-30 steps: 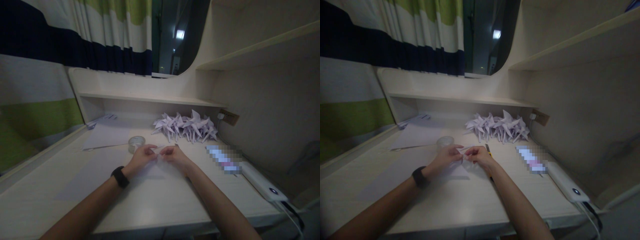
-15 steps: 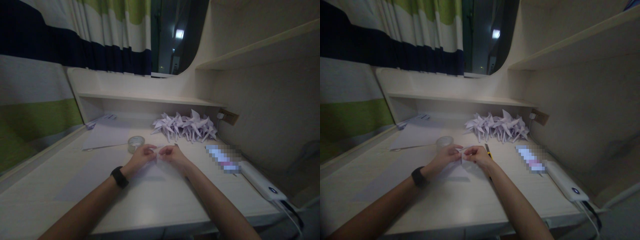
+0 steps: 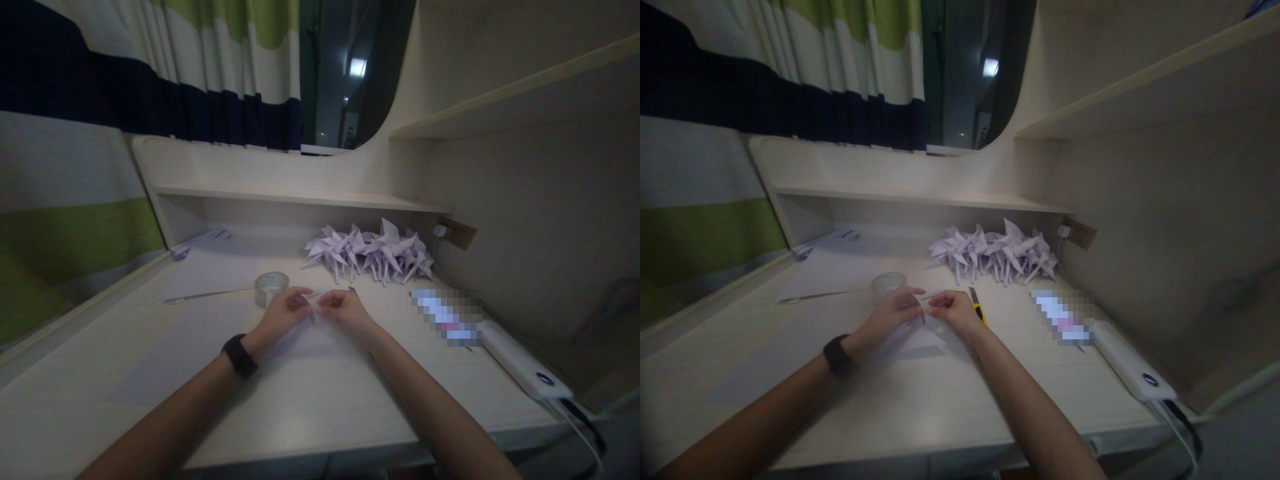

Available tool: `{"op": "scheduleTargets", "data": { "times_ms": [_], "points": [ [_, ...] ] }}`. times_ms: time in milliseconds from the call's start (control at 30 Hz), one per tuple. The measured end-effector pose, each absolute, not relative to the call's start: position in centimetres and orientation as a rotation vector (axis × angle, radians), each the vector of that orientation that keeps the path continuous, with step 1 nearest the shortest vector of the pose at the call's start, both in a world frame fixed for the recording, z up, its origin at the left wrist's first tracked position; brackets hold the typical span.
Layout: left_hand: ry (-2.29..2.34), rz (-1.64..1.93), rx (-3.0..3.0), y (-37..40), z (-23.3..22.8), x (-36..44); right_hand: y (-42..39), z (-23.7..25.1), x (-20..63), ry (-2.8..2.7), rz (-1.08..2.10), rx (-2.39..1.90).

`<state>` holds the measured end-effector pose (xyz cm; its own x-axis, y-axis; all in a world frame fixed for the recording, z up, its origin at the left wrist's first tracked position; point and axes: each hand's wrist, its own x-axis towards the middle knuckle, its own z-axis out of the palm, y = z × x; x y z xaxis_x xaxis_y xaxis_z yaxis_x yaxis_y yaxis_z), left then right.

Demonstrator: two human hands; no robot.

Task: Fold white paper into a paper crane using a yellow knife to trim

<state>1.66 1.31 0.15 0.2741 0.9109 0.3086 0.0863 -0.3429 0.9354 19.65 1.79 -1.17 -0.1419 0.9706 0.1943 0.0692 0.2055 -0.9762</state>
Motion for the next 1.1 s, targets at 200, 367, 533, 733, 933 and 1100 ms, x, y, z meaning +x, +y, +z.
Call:
{"op": "scheduleTargets", "data": {
  "times_ms": [200, 367, 533, 733, 933, 1100],
  "points": [
    [1.021, 1.287, 1.665, 2.1, -0.6, 1.7, 2.0, -1.5, 19.6, -1.551, 0.987, -1.079],
    [0.994, 1.286, 1.628, 1.9, -0.7, 1.7, 2.3, -1.9, 19.5, -1.581, 0.956, -1.06],
    [0.968, 1.26, 1.587, 1.9, -0.6, 1.7, 2.6, -2.2, 19.6, -1.563, 0.965, -1.046],
    [0.979, 1.302, 1.611, 2.5, -1.1, 1.7, 2.4, -2.0, 19.6, -1.51, 1.029, -1.032],
    [0.968, 1.318, 1.612, 2.5, -1.6, 1.8, 2.2, -1.9, 19.6, -1.476, 1.056, -1.055],
    [0.945, 1.268, 1.579, 2.2, -1.3, 1.8, 2.2, -1.9, 19.6, -1.48, 1.061, -1.052]
  ]
}}
